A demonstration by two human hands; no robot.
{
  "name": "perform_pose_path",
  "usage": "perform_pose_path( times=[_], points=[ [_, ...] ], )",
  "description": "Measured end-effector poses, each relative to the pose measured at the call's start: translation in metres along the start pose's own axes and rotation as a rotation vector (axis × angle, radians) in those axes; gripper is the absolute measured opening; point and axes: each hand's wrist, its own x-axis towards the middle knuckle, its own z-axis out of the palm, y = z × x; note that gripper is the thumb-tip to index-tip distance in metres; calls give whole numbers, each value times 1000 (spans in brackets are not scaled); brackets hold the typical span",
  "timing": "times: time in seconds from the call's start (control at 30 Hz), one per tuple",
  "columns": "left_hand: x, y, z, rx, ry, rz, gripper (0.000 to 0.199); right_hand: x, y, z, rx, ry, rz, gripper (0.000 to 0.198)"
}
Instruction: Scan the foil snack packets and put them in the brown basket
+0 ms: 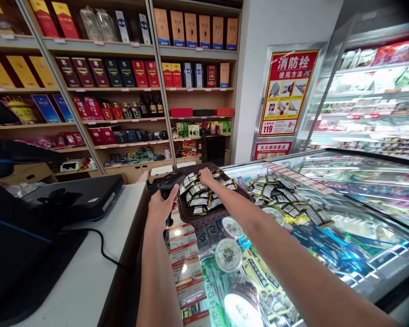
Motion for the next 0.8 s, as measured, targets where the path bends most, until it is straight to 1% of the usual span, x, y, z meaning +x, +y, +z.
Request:
perform_pose_path(
  times=[0.07, 0.13, 0.2, 0.27, 0.3, 0.37, 0.4, 0.47, 0.5, 0.53, 0.6, 0.63, 0.7, 0.8],
  points=[
    [-1, 1, 3, -15, -53, -11, 54, -5, 6, -4, -23, 33, -48, 23],
    [-2, 3, 7, -36, -85, -15, 55, -17, 14, -15, 6, 126, -111, 16],
    [-3, 7, 13, -34, -95, -18, 56, -36, 24, -31, 65, 253, -186, 23],
    [-5, 12, 20, -27, -116, -17, 56, -60, 38, -50, 128, 344, -208, 29],
    [-6, 15, 24, -25, -135, -10, 56, -72, 46, -59, 158, 370, -200, 28],
    [-10, 21, 31, -31, -185, 11, 56, -93, 63, -75, 242, 397, -155, 19],
    [-12, 24, 35, -35, -210, 23, 56, -102, 72, -81, 314, 396, -116, 23],
    [-18, 29, 42, -41, -261, 35, 58, -115, 88, -91, 512, 371, 2, 45],
    [-21, 31, 45, -38, -281, 34, 58, -118, 95, -94, 619, 338, 68, 50],
    [-23, 33, 48, -31, -298, 32, 59, -121, 101, -97, 715, 292, 125, 49],
    [-28, 36, 54, -15, -327, 34, 58, -124, 108, -101, 848, 212, 192, 31],
    [-30, 37, 57, -4, -337, 35, 58, -124, 110, -103, 887, 199, 204, 22],
    [-32, 38, 61, 18, -362, 36, 57, -125, 111, -108, 929, 240, 213, 13],
    [-35, 41, 65, 61, -401, 19, 57, -125, 110, -119, 966, 389, 209, 17]
  ],
)
